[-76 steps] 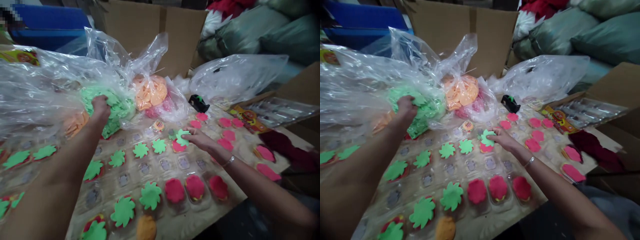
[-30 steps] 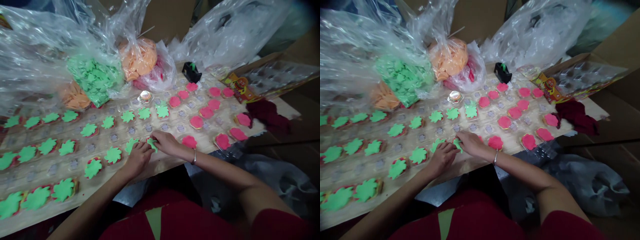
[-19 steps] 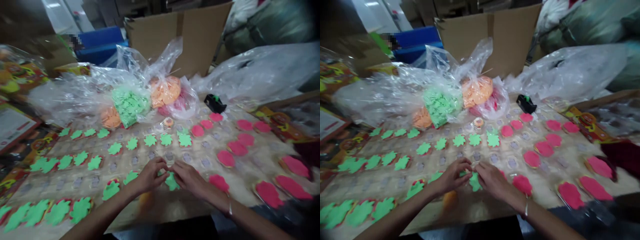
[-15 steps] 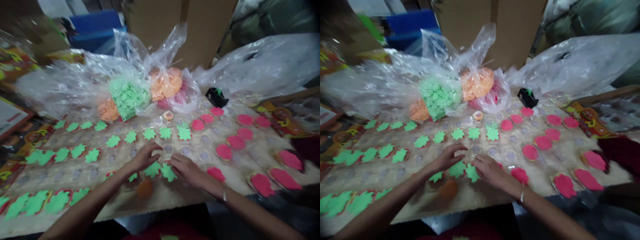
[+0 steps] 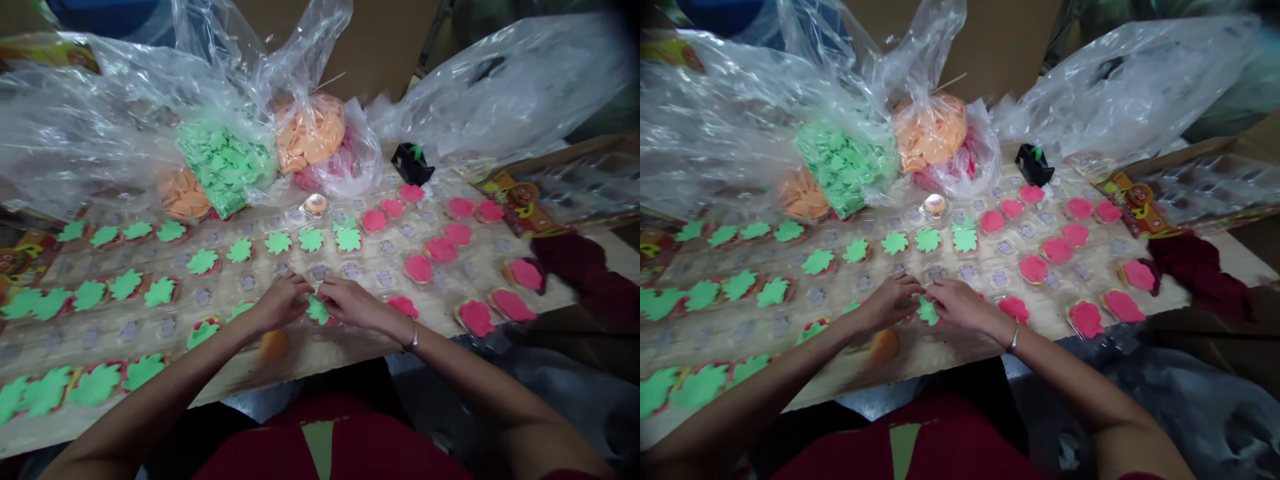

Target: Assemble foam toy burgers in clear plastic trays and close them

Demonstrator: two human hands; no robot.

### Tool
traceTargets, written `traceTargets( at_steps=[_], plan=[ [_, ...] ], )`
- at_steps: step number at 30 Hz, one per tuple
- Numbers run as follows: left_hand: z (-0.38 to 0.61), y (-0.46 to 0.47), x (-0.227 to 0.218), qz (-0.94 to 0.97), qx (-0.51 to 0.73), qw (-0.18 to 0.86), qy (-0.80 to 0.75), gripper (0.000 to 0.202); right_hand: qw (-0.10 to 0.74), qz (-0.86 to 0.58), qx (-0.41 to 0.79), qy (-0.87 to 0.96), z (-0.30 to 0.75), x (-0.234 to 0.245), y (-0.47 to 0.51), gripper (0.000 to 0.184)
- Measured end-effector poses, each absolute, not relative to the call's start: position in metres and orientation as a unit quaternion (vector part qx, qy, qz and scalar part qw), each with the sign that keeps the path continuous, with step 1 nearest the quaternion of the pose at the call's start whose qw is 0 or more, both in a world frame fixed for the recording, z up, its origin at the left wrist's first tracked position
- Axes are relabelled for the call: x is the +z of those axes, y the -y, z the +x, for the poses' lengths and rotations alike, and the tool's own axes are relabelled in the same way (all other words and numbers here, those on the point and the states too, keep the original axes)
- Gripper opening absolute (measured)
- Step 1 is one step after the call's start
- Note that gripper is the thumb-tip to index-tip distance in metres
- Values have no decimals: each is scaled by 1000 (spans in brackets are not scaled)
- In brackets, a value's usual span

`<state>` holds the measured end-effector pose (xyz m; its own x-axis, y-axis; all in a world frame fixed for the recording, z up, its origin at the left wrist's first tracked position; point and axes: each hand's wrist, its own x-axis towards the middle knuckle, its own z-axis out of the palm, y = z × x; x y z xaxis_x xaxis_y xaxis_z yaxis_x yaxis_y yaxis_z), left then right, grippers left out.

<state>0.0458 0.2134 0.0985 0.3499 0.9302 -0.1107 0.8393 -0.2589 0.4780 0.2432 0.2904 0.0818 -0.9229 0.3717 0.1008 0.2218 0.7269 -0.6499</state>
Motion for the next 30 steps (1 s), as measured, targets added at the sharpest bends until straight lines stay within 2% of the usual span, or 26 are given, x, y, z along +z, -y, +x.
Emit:
traceTargets(
  at_steps=[7, 13, 16, 19, 23, 26, 30],
  plan=[
    [51, -216, 111, 801, 60, 221, -553, 17, 75, -226, 484, 842, 239, 75, -295, 12],
    [57, -215, 105, 805, 27, 196, -559, 13, 114, -245, 336, 902, 245, 79, -289, 26],
    [60, -211, 104, 799, 42, 186, -570, 13, 117, -234, 303, 916, 250, 87, -278, 17],
    [47, -214, 105, 770, 121, 184, -599, 18, 107, -210, 280, 931, 253, 90, -269, 7],
    [-15, -256, 116, 659, 222, 91, -713, 25, 139, -213, 326, 911, 253, 89, -274, 12],
    [-87, -313, 134, 532, 205, 9, -822, 32, 188, -239, 399, 865, 255, 92, -289, 13],
    [-166, -392, 147, 485, 178, -15, -856, 30, 219, -272, 421, 837, 262, 98, -303, 20]
  ],
)
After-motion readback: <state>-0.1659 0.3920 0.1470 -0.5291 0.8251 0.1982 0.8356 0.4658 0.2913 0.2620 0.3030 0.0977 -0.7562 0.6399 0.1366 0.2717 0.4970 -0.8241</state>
